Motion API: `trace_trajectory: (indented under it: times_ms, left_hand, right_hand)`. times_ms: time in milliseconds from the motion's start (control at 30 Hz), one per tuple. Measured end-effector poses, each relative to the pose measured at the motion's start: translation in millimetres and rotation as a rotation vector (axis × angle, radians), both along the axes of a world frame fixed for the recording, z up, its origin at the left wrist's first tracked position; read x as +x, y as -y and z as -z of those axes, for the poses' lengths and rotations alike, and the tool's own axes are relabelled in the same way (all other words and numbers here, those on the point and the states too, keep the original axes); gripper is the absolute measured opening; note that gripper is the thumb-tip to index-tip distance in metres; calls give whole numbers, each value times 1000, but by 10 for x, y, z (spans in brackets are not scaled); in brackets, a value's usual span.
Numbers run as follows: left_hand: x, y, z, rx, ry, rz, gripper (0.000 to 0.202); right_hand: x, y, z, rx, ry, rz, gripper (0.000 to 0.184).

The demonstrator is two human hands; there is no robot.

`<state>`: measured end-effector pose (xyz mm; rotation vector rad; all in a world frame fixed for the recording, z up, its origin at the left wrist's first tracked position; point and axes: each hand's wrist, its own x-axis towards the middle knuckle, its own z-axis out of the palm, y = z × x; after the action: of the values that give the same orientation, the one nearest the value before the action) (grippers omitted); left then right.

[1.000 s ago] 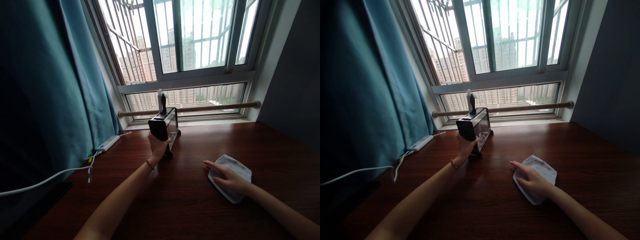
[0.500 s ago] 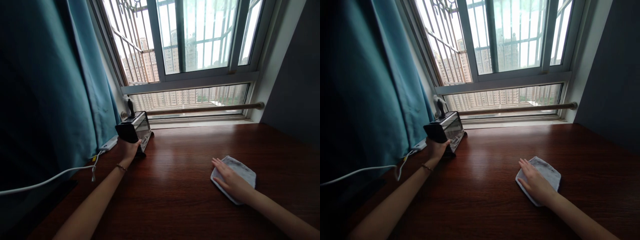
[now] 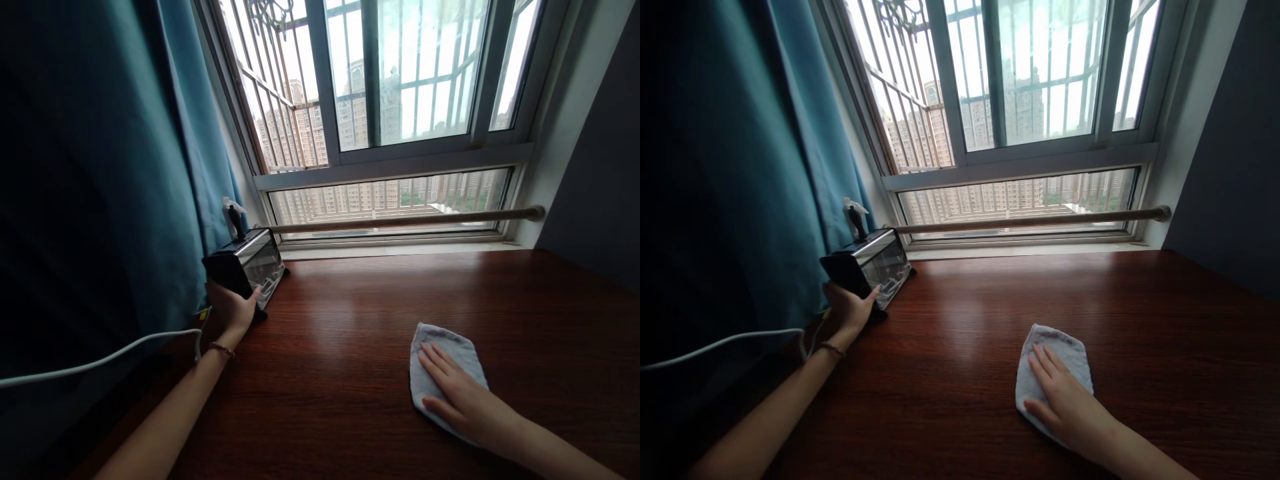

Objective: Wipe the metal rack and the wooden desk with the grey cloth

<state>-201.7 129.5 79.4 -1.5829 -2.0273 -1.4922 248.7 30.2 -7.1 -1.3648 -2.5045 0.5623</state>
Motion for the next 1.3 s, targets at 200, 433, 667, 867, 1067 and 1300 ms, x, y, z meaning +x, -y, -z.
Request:
trace_trajectory:
  times_ms: [200, 433, 667, 867, 1067, 1300]
  left_hand:
    - [1358, 592, 378, -202, -356, 598, 51]
    - [2690, 1403, 717, -688, -453, 1136, 93]
    - [1978, 1172, 573, -777, -574, 1090, 90]
    - [538, 1018, 511, -815, -675, 880, 75]
    - [-568, 1093, 468, -747, -611, 770, 74]
    - [-673, 993, 296, -723, -640, 759, 64]
  right_hand:
    - [-110, 73, -186, -546, -884, -124, 42]
    - [39, -115, -136, -530, -1266, 153, 36]
    - [100, -162, -77, -551, -1323, 254, 34]
    - [74, -93, -9, -519, -1121, 147, 32]
    - [19, -28, -149, -422, -929, 132, 35]
    - [-27, 85, -86, -278, -781, 107, 31]
